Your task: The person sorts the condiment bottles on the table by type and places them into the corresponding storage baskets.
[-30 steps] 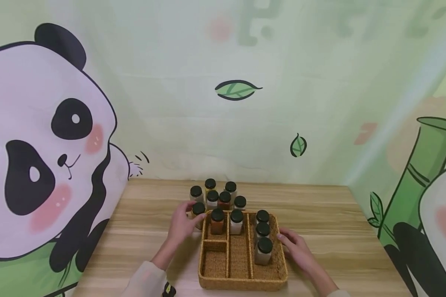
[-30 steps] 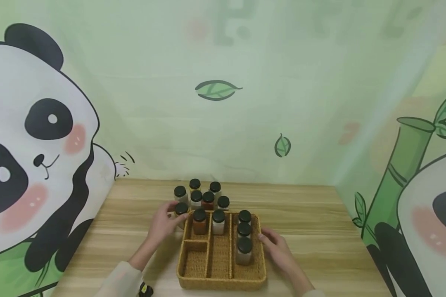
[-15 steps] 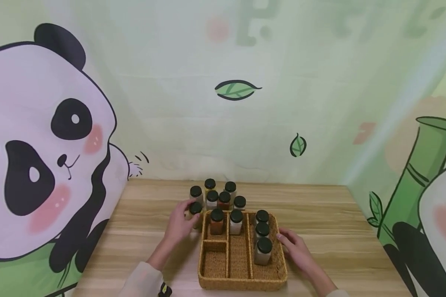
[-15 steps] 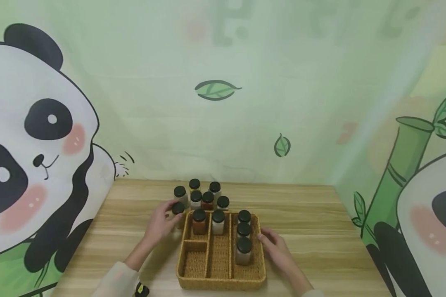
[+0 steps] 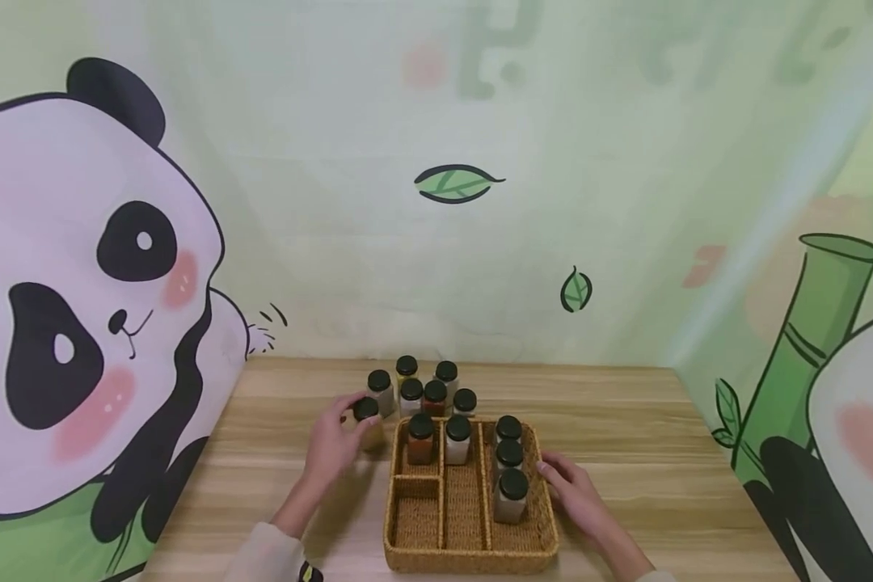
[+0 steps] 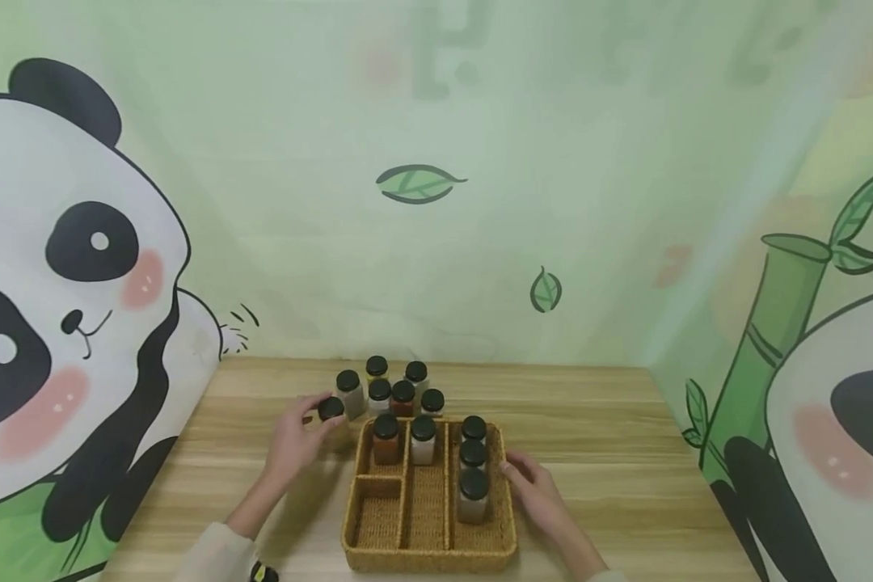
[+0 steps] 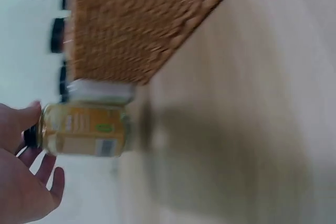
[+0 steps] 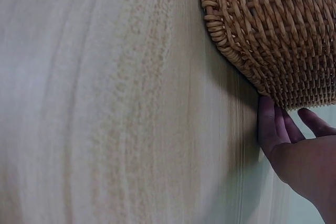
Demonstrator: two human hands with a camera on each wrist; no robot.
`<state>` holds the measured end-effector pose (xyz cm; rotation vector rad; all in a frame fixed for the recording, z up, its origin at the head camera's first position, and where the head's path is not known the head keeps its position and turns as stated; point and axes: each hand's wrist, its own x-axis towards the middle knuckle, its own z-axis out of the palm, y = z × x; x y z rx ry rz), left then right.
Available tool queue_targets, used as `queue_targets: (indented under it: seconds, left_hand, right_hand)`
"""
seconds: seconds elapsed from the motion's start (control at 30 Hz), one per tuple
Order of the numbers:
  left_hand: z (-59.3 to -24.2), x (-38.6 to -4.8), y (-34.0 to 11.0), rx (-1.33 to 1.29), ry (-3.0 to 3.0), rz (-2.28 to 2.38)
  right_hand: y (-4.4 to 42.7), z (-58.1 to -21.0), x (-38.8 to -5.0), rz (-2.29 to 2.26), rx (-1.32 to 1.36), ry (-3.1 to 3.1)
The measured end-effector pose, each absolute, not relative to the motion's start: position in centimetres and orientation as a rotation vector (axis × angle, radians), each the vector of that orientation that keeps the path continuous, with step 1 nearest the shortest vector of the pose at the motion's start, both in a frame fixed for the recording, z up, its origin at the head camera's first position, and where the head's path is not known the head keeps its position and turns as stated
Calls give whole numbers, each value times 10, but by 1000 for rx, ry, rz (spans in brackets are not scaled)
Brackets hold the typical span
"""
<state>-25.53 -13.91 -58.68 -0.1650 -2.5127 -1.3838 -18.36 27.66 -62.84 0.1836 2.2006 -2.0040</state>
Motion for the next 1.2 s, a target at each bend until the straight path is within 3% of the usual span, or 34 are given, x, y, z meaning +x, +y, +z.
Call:
queue_targets:
  seconds: [0.23,0.57,0.77,1.2]
  left_hand:
    - [-529,-234,-159,-354,-2587,-1322]
    - [-483,-181,-136,-543,-2681,-1285]
    - [-487,-166,-122,-691,-2691,-1322]
    - [-533,-157,-100,-803,-2787,-1402]
  right_hand:
    - [273,-627,-182,-2010,196,2203]
    - [273,-628,-183,-1969,199,2237]
    - [272,-627,-182,-1973,193,2237]
    - [271,-625,-183,-1967,200,2240]
